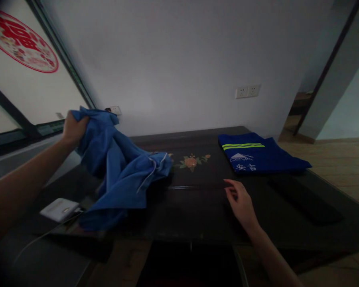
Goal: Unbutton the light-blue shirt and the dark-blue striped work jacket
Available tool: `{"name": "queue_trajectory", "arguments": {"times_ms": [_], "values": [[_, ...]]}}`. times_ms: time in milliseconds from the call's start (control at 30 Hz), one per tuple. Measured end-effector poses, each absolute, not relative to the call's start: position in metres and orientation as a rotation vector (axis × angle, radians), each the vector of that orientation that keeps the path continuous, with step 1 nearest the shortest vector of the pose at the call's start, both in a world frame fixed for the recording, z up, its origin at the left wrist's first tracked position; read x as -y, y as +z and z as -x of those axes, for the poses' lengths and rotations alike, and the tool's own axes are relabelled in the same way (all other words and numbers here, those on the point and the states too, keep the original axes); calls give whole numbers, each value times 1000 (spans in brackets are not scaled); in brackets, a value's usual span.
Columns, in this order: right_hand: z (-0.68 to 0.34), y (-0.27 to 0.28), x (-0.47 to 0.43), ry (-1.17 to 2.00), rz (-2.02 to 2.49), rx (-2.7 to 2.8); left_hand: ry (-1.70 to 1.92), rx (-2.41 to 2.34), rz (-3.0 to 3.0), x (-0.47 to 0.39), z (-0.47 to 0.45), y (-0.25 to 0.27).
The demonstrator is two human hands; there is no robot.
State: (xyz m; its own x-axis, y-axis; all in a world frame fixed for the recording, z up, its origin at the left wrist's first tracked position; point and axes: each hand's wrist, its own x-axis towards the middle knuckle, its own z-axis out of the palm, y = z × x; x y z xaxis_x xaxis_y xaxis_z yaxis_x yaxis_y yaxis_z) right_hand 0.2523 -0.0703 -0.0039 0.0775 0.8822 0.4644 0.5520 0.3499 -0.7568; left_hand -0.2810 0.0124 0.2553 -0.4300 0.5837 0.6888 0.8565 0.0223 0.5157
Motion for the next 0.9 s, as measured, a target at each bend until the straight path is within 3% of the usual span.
{"name": "queue_trajectory", "arguments": {"times_ms": [133,367,600,700,900], "values": [[-251,-7,71,413,1313,1677,-964,1919,1436,-29,281,297],[-253,-10,70,433,1329,1723,-809,1911,1555,-34,266,276],[-255,-11,69,434,1338,1751,-603,1927,1688,-10,306,284],[-257,-13,68,417,1354,1777,-484,2016,1844,10,324,253],[-260,-20,63,360,1349,1846,496,2349,2333,48,314,105]]}}
